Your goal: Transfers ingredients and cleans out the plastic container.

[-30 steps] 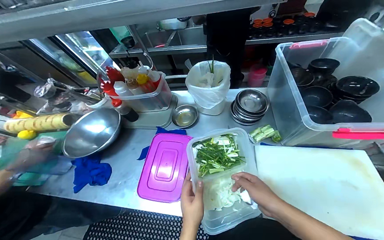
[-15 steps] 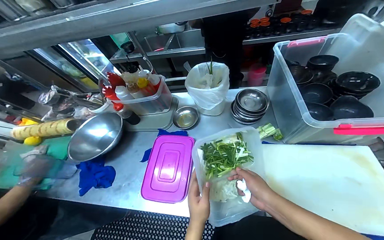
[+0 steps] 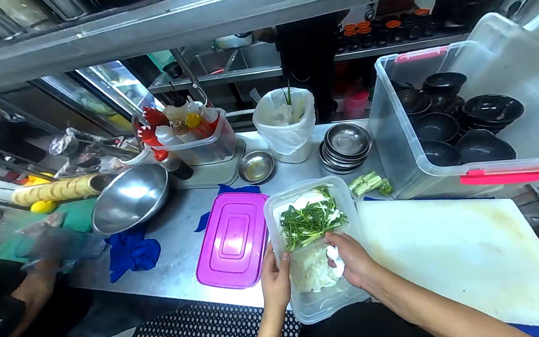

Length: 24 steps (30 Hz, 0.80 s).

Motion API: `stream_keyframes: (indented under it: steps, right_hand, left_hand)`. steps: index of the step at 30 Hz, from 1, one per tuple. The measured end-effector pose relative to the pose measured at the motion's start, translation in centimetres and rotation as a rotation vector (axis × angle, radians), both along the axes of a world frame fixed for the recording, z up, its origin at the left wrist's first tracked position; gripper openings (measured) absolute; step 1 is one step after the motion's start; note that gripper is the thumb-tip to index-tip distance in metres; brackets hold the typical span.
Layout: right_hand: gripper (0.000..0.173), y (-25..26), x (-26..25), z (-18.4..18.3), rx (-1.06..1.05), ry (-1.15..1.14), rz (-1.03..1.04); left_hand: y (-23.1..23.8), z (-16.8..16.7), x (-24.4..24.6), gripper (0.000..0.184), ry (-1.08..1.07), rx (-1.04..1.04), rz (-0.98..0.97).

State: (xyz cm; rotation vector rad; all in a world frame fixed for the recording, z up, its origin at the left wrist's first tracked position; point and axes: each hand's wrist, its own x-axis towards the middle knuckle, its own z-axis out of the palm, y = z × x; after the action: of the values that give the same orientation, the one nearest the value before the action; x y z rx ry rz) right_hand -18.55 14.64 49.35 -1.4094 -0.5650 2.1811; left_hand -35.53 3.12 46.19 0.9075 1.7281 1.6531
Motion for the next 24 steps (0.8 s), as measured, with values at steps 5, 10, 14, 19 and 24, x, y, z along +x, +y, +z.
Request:
stream_keyframes:
  steps: [5,10,14,19,24]
  right_hand:
    - [0.025,-1.1,0.8,1.3,0.063,-0.013,0.013]
    - [0.022,-2.1,2.9,3.8,0.087,-0.005,0.031]
    - [0.016,-2.9,6.3,5.8,0.110,0.040,-0.016]
    - [0.016,-2.7,14.4,5.3,0.245,-0.005,-0.183]
    - [0.022,-1.8,24.4,1.9,0.281,-0.196,-0.307]
  left_hand:
    - [-0.5,-0.6,-0.3,0.043,0.047,-0.091,0.081]
    - [-0.9,-0.9,-0.5,0.028,-0.048,-0.108,0.112]
    - [-1.3,-1.7,-1.1,0.025,-0.119,-0.171,0.145]
    - [-1.9,-2.2,-2.3,0.019,-0.136,-0.240,0.179]
    - [-2.1,-1.6,-4.7,0.022,-0.092,-0.404,0.144]
